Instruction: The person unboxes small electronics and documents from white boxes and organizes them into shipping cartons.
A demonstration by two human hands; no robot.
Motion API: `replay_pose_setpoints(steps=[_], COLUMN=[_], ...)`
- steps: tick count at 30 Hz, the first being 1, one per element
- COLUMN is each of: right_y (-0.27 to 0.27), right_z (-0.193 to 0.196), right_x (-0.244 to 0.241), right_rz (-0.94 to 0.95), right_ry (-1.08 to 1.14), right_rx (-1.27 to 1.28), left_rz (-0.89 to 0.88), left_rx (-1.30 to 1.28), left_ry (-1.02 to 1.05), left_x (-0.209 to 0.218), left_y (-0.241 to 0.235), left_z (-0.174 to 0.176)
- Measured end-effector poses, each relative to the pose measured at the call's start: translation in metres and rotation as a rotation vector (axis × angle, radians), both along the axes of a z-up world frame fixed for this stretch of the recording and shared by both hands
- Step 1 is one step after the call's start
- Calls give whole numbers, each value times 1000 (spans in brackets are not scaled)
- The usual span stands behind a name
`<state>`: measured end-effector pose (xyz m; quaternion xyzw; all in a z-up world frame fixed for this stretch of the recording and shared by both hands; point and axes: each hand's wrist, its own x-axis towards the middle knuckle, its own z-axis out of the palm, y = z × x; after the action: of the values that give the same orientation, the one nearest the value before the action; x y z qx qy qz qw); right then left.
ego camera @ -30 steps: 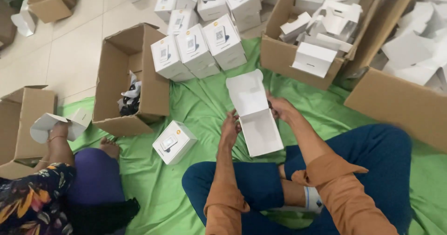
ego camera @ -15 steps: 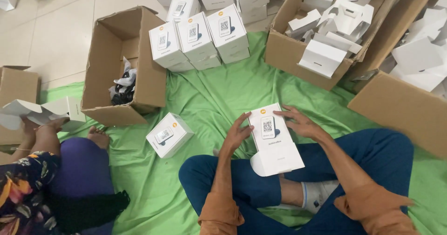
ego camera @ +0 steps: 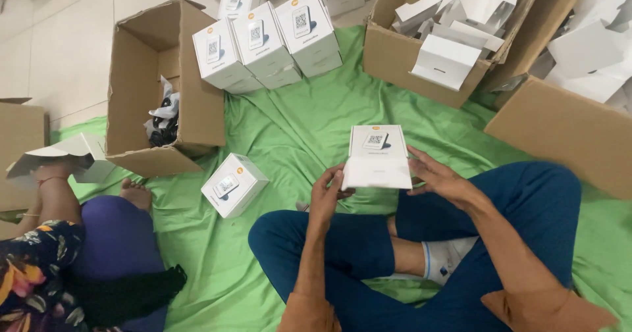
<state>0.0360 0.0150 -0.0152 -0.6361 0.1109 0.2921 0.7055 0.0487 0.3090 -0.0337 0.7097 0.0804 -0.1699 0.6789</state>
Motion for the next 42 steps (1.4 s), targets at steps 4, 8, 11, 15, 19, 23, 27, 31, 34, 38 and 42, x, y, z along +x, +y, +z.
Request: replay_pose_setpoints(steps=[4,8,11,15,19,23,27,31,34,38,42], right_y=[0,6,4,-5,2,5,5,8,8,-4,-7], right_z=[32,45,37,11,19,30,12,30,52,48,60], right_x=[-4,5,5,10,18,28,45,64,73,82,81], right_rz=[46,92,90,-21,-27,-31,-38,-64,-28,-21,97], right_ry=[-42,-174,-253,-960,-681,-733,-810,-514,-370,-405,-434], right_rx=[40,-324,-554,-692,-587,-590,-694,-605,-588,-399,-438], left_rz=[49,3,-6,-28,-132,-161,-126,-123,-123,-154,-215], left_rx=[-72,49,170,312,401,427,349,352,386,399,287], left_ry=[18,-138,-232,-335,-335,-409,-542,-477,-570,-595,-404], left_x=[-8,-2,1,7,20,35,43,55,62,70,77], left_y=[-7,-18,-19,-22,-19,-16,-19,-22,-23,-24,-21], left_z=[14,30,37,47,69,61,44,31,32,49,67])
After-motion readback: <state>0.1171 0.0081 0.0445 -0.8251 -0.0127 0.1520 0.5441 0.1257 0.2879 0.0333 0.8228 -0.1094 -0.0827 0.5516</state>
